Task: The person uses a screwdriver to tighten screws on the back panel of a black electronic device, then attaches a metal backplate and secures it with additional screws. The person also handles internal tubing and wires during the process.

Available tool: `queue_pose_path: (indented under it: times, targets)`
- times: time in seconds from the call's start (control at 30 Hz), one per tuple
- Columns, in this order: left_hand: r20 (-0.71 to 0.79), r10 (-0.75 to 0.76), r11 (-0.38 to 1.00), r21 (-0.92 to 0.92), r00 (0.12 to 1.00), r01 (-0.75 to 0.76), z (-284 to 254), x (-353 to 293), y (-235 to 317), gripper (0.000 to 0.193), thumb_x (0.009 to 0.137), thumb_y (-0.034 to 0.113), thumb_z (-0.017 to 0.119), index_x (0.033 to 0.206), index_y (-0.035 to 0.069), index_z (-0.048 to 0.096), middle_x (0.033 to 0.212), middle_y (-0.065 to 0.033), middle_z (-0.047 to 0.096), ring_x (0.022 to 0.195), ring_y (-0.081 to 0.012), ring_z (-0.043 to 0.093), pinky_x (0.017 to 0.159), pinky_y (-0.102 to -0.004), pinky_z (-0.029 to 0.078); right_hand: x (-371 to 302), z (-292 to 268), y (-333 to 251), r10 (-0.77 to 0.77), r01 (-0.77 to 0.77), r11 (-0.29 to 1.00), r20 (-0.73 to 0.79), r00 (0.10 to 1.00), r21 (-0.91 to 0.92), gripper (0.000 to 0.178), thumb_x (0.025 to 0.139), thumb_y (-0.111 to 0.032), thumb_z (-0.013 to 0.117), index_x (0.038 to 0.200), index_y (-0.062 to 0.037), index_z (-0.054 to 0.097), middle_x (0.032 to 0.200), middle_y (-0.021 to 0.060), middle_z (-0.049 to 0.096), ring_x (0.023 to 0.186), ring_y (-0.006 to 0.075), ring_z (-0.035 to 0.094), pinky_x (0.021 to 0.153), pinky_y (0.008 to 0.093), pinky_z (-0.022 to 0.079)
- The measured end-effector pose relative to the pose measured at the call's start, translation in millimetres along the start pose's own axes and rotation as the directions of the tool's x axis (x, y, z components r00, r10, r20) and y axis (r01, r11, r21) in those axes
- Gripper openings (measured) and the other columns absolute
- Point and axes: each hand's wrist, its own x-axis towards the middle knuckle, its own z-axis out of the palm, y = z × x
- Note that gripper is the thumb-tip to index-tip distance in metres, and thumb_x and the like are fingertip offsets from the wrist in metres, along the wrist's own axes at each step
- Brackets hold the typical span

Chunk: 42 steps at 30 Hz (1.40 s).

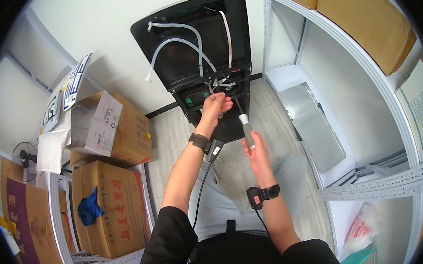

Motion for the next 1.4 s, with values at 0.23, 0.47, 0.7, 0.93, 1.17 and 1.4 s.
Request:
queue_pose_path:
  times: [0.23,0.47,0.7,0.93,1.17,1.4]
  targets:
    - [-0.364,0.322,0.861,-0.27,0.874,-0.43,-70,23,90,0.021,0.093,0.022,0.059,0.096,0.001,0.055,0.092,-0.0112,0.065,0.084,-0.0228,0.067,0.073,-0.0311,0.057,0,-24,-3,0.019,-0.01,0.993,-0.081,0.997,0.116,0.029,0.091,-0.031,0.056,0.107,-0.0075,0.05,0.076,0.007,0.059,0.055,0.0101,0.047,0.047,0.022,0.033]
    - [-0.554,0.282,0.743,-0.39,0.783,-0.544,-104,16,142,0.032,0.097,0.024,0.052,0.112,-0.004,0.045,0.104,-0.0186,0.06,0.088,-0.0268,0.066,0.075,-0.0328,0.058,3,-18,-6,0.022,-0.014,0.991,-0.055,0.998,0.136,0.028,0.09,-0.032,0.057,0.103,-0.0079,0.05,0.075,0.0064,0.059,0.055,0.0103,0.048,0.047,0.0224,0.034]
    - [-0.438,0.63,0.554,-0.324,0.641,-0.767,-73,3,185,0.029,0.095,0.017,0.053,0.115,-0.002,0.042,0.12,-0.0182,0.053,0.107,-0.0308,0.058,0.093,-0.0391,0.051,2,-23,-8,0.014,-0.007,0.992,-0.05,0.999,0.126,0.026,0.091,-0.032,0.056,0.1,-0.0082,0.051,0.074,0.0051,0.058,0.056,0.0093,0.048,0.048,0.0218,0.034]
    - [-0.254,0.717,0.644,-0.115,0.649,-0.757,-29,26,219,0.027,0.096,0.019,0.054,0.114,0.002,0.043,0.114,-0.0168,0.059,0.102,-0.0284,0.062,0.083,-0.0369,0.054,-4,-23,-16,0.002,0.007,0.991,-0.065,0.998,0.137,0.024,0.092,-0.031,0.055,0.098,-0.0084,0.051,0.073,0.0043,0.057,0.056,0.0089,0.048,0.048,0.0212,0.034]
    - [-0.295,0.578,0.654,-0.391,0.761,-0.648,-10,47,226,0.032,0.1,0.032,0.043,0.108,0.001,0.048,0.114,-0.0149,0.061,0.106,-0.0277,0.06,0.093,-0.0422,0.05,-9,-32,-19,-0.024,0.036,0.988,-0.076,0.997,0.151,0.028,0.091,-0.033,0.057,0.102,-0.0082,0.051,0.074,0.0049,0.056,0.054,0.0082,0.046,0.045,0.0209,0.031]
    - [-0.152,0.56,0.722,-0.392,0.814,-0.57,12,41,222,0.038,0.102,0.038,0.032,0.126,0.009,0.038,0.128,-0.0167,0.048,0.113,-0.0414,0.054,0.092,-0.057,0.045,-10,-43,-24,-0.053,0.068,0.985,-0.098,0.994,0.156,0.031,0.091,-0.032,0.056,0.107,-0.0059,0.05,0.075,0.0058,0.057,0.056,0.0081,0.047,0.047,0.0199,0.033]
